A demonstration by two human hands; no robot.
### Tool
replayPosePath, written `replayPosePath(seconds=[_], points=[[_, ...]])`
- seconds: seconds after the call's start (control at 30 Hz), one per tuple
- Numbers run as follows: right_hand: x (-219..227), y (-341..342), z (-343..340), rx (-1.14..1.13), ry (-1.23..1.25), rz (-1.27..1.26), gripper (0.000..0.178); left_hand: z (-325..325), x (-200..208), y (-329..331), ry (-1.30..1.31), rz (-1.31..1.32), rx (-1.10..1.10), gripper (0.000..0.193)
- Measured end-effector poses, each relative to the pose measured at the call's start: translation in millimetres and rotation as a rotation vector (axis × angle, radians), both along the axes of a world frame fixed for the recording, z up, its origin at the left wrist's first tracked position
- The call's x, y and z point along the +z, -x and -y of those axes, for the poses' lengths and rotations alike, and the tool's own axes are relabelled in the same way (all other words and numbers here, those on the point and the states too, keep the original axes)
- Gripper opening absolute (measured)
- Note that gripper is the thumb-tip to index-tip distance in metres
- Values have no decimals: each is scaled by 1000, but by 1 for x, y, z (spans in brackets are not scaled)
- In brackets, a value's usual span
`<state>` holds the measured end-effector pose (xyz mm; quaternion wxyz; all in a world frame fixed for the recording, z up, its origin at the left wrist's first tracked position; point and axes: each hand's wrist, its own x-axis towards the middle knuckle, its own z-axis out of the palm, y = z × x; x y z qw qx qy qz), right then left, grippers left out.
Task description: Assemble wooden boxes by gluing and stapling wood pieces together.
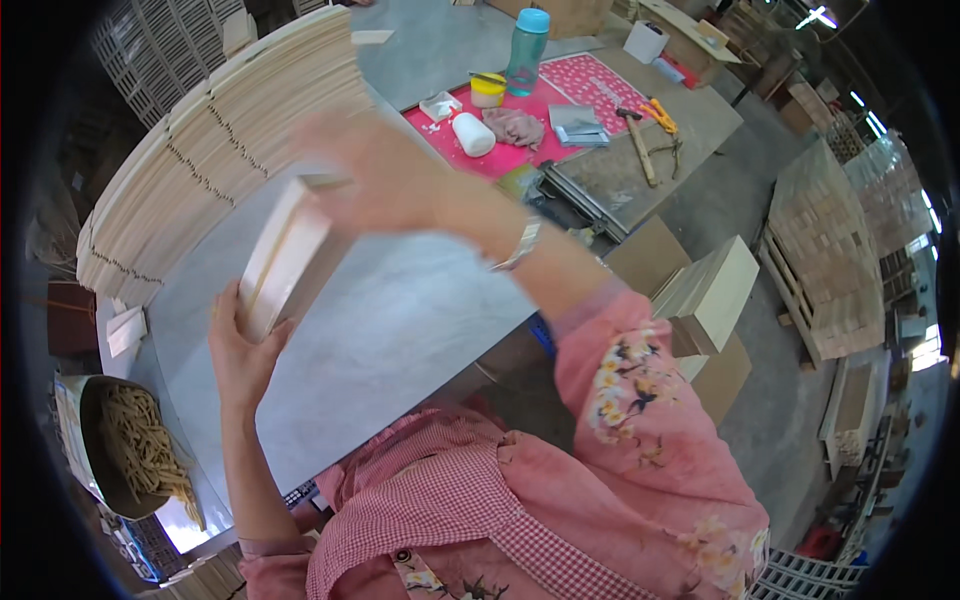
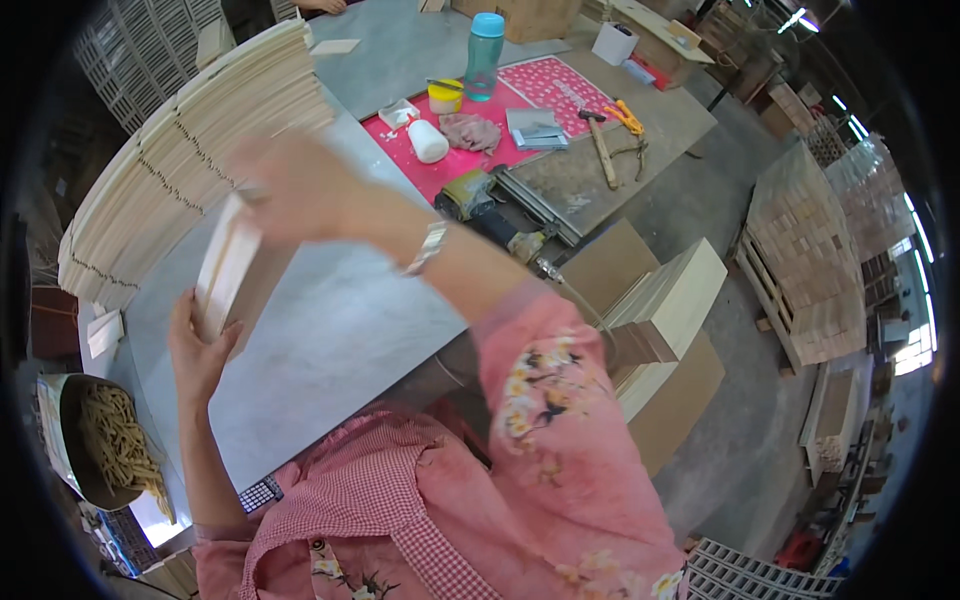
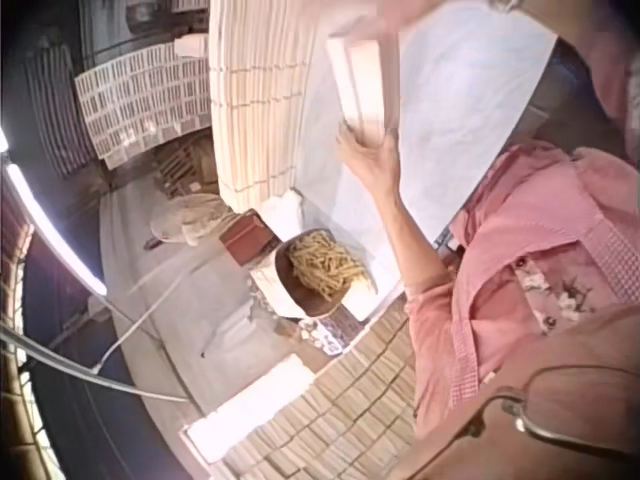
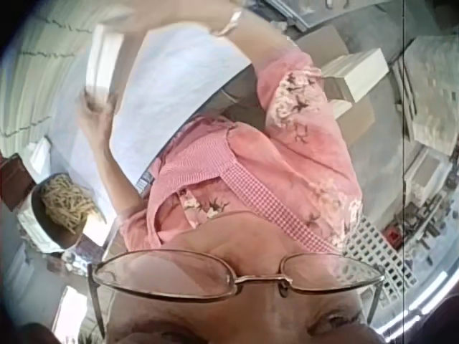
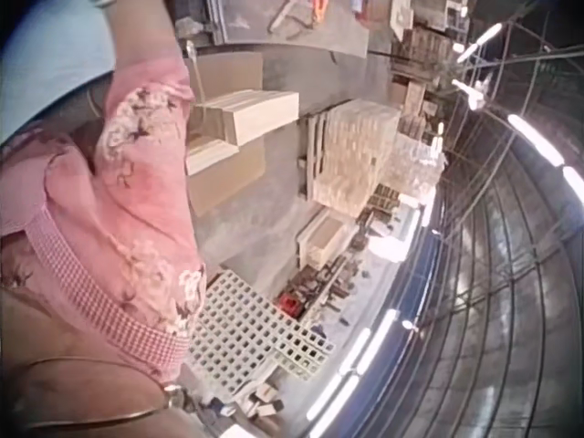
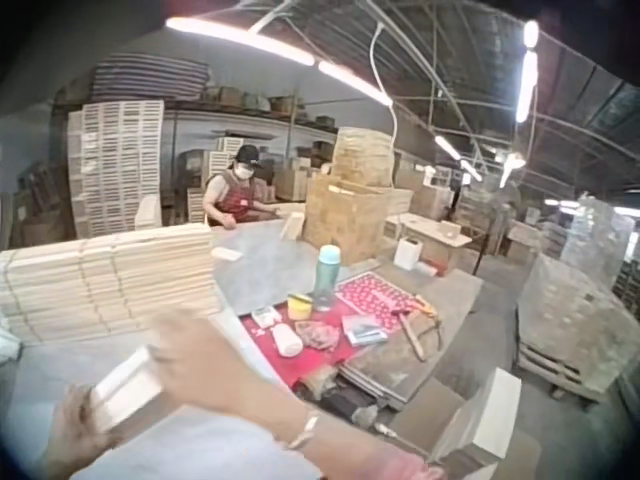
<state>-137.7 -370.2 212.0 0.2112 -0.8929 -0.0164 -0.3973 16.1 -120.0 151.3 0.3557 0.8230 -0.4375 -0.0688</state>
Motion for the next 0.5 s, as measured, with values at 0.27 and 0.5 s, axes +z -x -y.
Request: replayPosePath(seconds=[0.27,0.5], points=[[-169,266,258,-1383,-20,-465,37,-40,-67,-19,460,-525,238,71],[-249,356,300,-1476,-53,-1022,29,-78,-106,-1,577,-578,331,58]])
